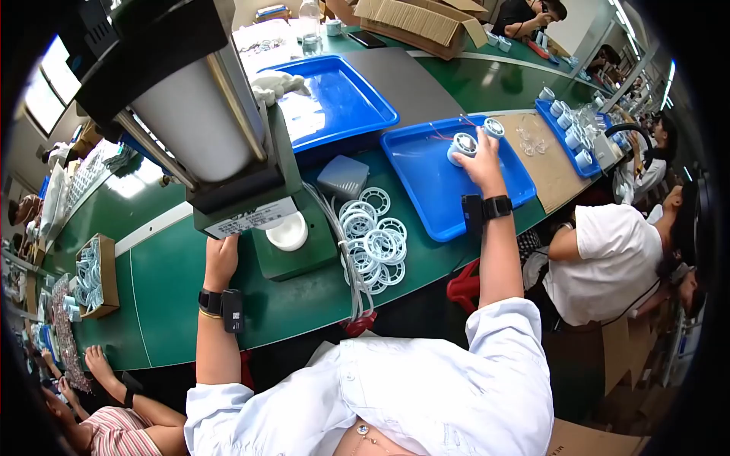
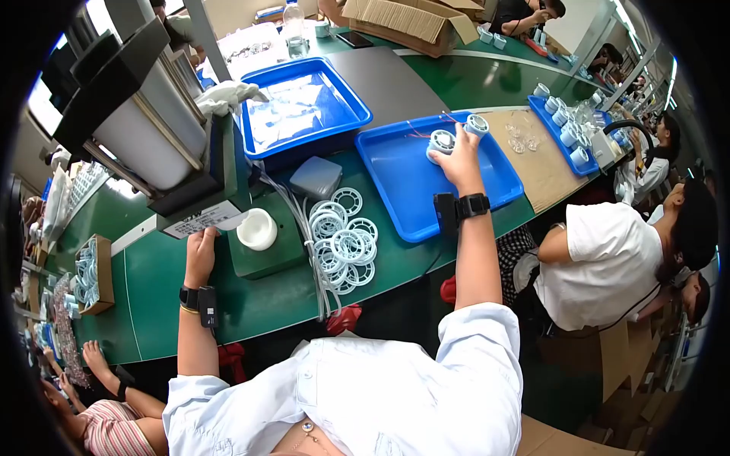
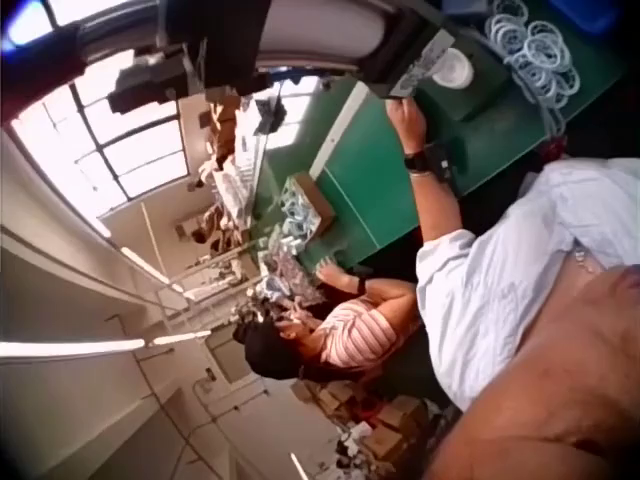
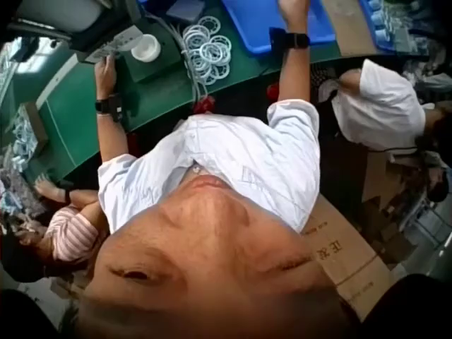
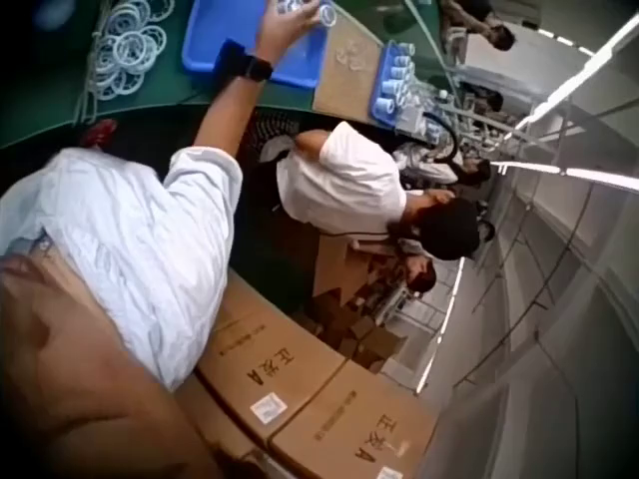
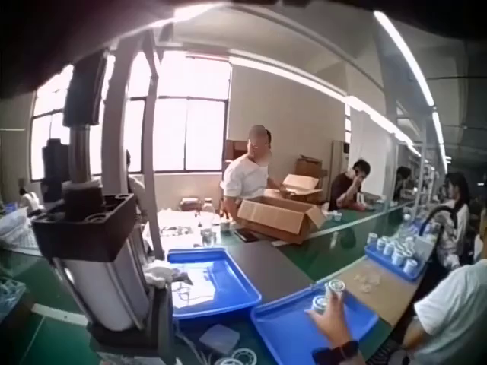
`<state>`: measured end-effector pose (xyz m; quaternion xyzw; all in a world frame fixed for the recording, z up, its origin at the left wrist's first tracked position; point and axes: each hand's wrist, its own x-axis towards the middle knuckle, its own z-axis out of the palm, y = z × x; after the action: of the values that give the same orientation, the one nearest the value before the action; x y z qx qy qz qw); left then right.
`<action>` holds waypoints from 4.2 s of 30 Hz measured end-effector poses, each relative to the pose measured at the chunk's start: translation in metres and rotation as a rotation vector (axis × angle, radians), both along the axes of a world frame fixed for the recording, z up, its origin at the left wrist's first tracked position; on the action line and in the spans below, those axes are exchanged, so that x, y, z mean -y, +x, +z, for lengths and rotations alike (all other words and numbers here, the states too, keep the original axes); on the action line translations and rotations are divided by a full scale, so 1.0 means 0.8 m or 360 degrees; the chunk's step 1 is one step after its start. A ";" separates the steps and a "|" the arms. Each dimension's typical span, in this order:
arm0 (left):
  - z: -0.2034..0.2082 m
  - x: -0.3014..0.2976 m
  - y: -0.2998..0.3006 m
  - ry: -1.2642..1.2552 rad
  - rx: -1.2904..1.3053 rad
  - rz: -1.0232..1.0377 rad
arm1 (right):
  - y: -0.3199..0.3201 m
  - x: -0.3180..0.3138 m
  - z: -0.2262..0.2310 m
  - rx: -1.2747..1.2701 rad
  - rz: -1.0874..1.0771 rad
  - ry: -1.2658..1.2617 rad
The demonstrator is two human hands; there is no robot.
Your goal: The person picks up a motor and a plastic ring, fits the ring onto the motor, and presses them together using a machine. After pressing, the person removes the assembly and places it onto a blue tray.
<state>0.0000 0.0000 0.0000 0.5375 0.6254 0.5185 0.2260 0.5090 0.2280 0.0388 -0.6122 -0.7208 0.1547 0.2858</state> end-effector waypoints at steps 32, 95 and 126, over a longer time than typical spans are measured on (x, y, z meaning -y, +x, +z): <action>0.045 -0.001 0.033 -0.0316 -0.0093 -0.0022 | -0.123 0.127 0.077 -0.1525 0.1239 -0.0533; 0.054 0.000 0.030 -0.0208 -0.0653 -0.0170 | -0.125 0.110 0.017 -0.0262 0.0564 0.0051; 0.056 0.004 0.032 -0.0142 -0.0791 -0.0234 | -0.118 0.116 0.009 -0.0338 0.0545 -0.0045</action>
<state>0.0254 -0.0033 0.0449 0.6819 0.6433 0.3245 0.1261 0.4149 0.1349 0.0457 -0.4647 -0.7781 0.2748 0.3211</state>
